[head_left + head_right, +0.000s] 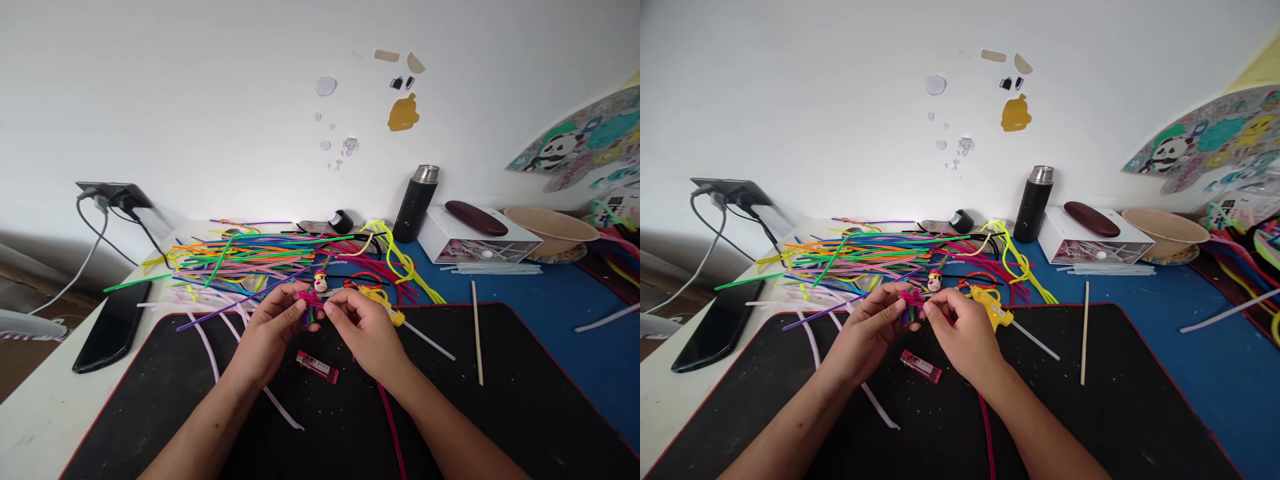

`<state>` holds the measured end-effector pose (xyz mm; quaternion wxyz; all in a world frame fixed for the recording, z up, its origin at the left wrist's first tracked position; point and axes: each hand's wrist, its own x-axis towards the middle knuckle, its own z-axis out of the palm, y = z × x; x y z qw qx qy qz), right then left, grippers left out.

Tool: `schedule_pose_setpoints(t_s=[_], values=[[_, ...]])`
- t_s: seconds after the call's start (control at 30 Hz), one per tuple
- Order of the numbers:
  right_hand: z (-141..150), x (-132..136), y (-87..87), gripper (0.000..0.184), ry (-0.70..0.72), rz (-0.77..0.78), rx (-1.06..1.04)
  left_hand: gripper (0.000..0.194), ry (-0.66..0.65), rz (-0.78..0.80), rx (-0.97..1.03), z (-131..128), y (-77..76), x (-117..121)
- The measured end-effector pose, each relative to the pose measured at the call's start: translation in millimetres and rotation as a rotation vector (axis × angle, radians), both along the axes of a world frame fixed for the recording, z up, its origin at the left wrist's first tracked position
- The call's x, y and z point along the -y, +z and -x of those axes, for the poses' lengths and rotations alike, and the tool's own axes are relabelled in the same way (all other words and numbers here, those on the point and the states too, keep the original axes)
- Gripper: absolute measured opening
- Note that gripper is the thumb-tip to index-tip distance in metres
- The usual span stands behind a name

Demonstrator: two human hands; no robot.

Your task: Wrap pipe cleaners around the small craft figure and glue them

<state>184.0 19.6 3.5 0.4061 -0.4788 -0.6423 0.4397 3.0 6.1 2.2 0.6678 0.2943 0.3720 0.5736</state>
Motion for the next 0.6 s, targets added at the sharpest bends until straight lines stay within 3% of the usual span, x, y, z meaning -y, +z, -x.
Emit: schedule_pose_setpoints(t_s=[0.6], values=[[-2.2,-2.8,-6.0,0.021,0.006,0.011,-0.011,0.023,-0.107,0.011,0.064,5.8,1.3,0.4]])
